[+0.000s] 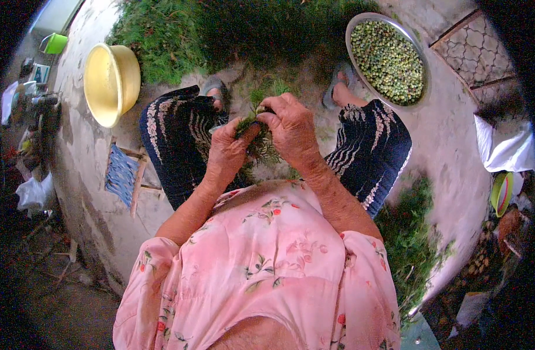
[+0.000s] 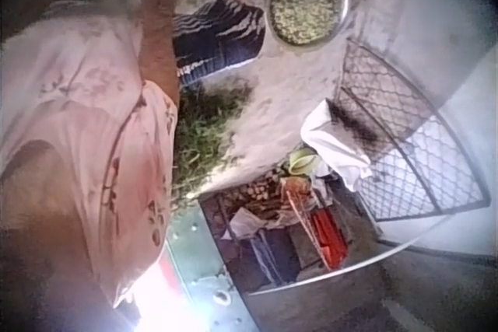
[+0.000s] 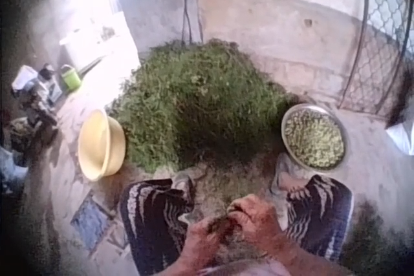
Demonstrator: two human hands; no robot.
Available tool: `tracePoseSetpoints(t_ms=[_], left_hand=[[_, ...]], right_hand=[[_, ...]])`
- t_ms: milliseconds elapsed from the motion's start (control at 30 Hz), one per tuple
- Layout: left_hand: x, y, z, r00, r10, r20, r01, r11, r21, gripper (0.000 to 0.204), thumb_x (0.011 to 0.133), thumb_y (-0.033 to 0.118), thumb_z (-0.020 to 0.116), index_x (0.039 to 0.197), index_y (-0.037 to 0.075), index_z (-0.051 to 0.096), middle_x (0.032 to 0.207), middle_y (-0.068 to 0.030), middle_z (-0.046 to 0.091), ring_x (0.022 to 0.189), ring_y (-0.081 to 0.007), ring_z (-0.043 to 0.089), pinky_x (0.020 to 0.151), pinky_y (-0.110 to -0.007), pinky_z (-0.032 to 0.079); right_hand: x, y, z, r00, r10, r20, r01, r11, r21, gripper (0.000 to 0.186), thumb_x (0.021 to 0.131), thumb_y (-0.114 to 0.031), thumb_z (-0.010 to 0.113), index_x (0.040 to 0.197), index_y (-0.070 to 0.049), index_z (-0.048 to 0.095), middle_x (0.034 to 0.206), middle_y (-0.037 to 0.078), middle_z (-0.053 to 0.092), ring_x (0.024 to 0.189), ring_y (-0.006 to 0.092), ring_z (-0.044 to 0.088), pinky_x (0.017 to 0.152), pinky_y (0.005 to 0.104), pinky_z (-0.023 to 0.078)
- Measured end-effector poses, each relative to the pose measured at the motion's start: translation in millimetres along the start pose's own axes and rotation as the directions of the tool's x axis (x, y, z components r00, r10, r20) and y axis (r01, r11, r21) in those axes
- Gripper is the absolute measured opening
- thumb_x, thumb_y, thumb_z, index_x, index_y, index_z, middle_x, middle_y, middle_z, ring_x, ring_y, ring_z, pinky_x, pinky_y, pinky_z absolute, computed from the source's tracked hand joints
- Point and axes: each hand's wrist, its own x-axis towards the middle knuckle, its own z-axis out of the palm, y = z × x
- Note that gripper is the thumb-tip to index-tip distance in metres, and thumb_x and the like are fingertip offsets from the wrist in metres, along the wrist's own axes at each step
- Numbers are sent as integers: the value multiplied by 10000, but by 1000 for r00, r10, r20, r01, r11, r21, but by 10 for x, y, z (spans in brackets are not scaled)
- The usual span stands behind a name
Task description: The person picks green berries from coniferous branches by hand, collecting them into a container.
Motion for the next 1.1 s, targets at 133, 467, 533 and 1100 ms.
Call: tracePoseSetpoints(t_ms=[133,467,533,1100], left_hand=[[-22,56,13,937,-328,118,348,890,-293,138,832,130,539,803,-1,569,590,-11,526,476,-63,463,403,-207,377],[-5,38,62,958,-272,89,286,904,-318,150,835,124,532,764,0,575,566,-3,501,461,-59,438,393,-205,346],[-1,39,56,959,-273,76,283,905,-317,152,834,128,533,760,2,576,562,-5,502,455,-57,439,389,-208,346],[-33,-26,32,986,-158,53,164,975,-149,152,825,125,539,746,-4,556,528,-31,506,413,-74,457,367,-243,364]], right_hand=[[-14,41,1,980,199,10,-196,951,237,132,711,-58,602,832,-12,578,752,99,574,702,218,566,625,289,440],[3,32,163,962,47,-268,-52,999,-13,144,697,-27,612,829,-24,555,748,125,558,678,275,564,580,331,440],[15,51,182,966,16,-259,-32,998,-56,156,712,-36,606,855,-25,547,746,126,567,668,251,569,575,325,440],[32,-19,189,972,94,-216,-67,989,130,134,756,-24,571,882,-49,531,761,129,601,697,213,617,591,295,474]])
